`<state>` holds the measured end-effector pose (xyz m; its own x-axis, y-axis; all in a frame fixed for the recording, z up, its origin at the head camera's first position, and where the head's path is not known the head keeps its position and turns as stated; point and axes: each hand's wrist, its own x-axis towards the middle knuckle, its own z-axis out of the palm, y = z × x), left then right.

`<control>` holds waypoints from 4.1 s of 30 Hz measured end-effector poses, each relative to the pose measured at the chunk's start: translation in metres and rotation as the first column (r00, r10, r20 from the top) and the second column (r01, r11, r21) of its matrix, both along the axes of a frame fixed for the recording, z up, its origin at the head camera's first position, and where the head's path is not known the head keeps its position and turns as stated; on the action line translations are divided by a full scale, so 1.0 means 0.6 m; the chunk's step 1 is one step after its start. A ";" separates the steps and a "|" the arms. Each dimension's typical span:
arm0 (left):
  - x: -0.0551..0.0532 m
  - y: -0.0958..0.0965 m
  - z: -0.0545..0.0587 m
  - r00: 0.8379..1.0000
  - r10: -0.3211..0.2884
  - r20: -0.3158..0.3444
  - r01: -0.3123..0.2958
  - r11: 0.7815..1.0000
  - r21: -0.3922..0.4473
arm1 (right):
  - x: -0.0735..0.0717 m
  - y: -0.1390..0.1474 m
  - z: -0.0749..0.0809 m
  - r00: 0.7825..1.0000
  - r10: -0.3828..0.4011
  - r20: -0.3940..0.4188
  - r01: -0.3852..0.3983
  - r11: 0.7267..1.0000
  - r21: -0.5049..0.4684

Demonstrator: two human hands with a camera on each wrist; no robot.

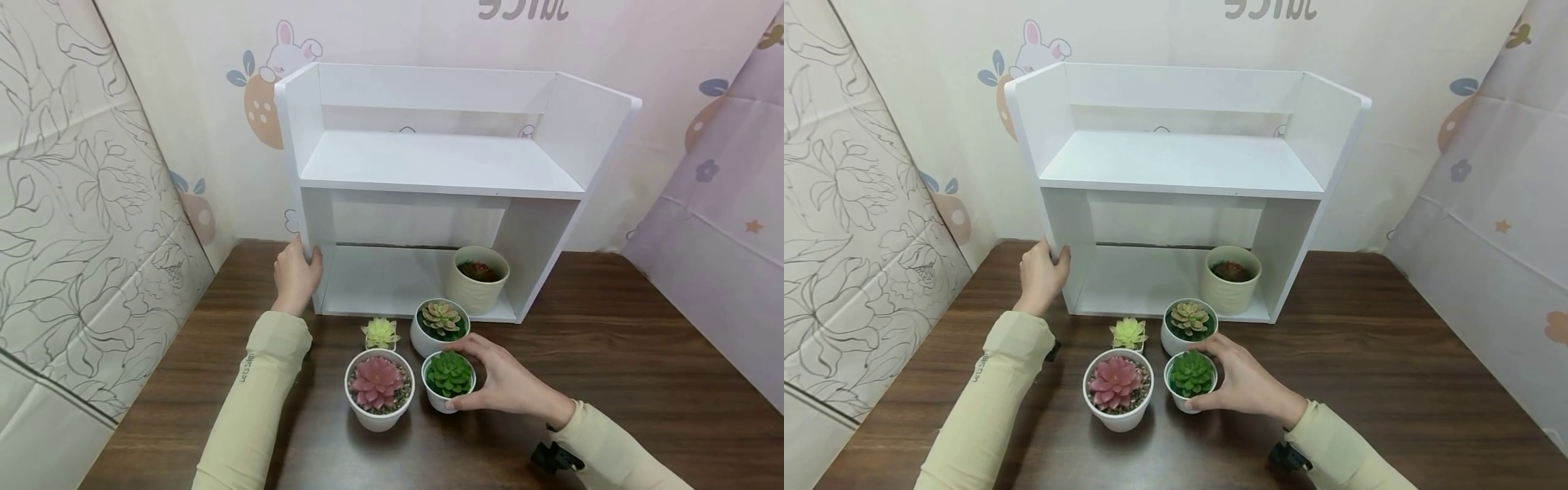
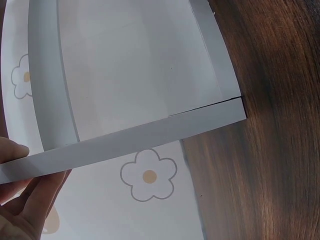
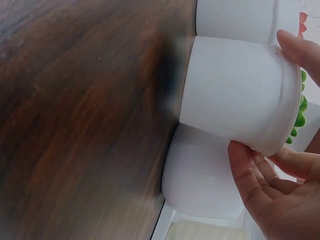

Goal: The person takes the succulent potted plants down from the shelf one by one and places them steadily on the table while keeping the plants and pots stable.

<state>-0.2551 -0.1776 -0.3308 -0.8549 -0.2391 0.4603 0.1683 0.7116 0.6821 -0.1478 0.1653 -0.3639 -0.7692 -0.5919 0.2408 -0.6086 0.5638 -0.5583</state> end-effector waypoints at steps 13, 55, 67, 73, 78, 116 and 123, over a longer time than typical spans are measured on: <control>-0.001 0.000 -0.002 1.000 -0.004 -0.019 0.004 1.000 -0.003 | 0.001 0.001 -0.009 1.000 -0.026 0.003 0.025 1.000 0.007; -0.001 -0.001 -0.004 1.000 0.004 -0.026 -0.005 1.000 -0.010 | -0.006 0.019 -0.013 0.990 -0.040 -0.133 0.014 0.982 -0.190; 0.002 0.001 -0.002 1.000 -0.004 -0.022 0.004 1.000 -0.005 | -0.033 0.030 -0.011 0.954 -0.232 -0.191 0.164 0.935 -0.316; 0.003 0.000 -0.002 1.000 -0.010 -0.020 0.010 1.000 -0.003 | -0.053 0.039 -0.013 0.891 -0.426 -0.156 0.358 0.872 -0.334; 0.003 0.000 -0.002 1.000 -0.008 -0.023 0.008 1.000 -0.007 | -0.068 0.044 -0.013 0.852 -0.502 -0.152 0.428 0.832 -0.352; -0.001 0.000 -0.005 1.000 -0.007 -0.007 0.007 1.000 0.002 | -0.145 0.036 -0.018 0.786 -0.618 0.003 0.596 0.757 -0.267; -0.001 -0.001 -0.003 1.000 -0.004 -0.006 0.004 1.000 -0.001 | -0.163 0.029 -0.019 0.771 -0.636 0.029 0.616 0.733 -0.288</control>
<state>-0.2558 -0.1780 -0.3328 -0.8529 -0.2353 0.4661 0.1754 0.7117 0.6802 -0.2453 0.1825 -0.3755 -0.9187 0.1128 0.3784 -0.2123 0.6669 -0.7142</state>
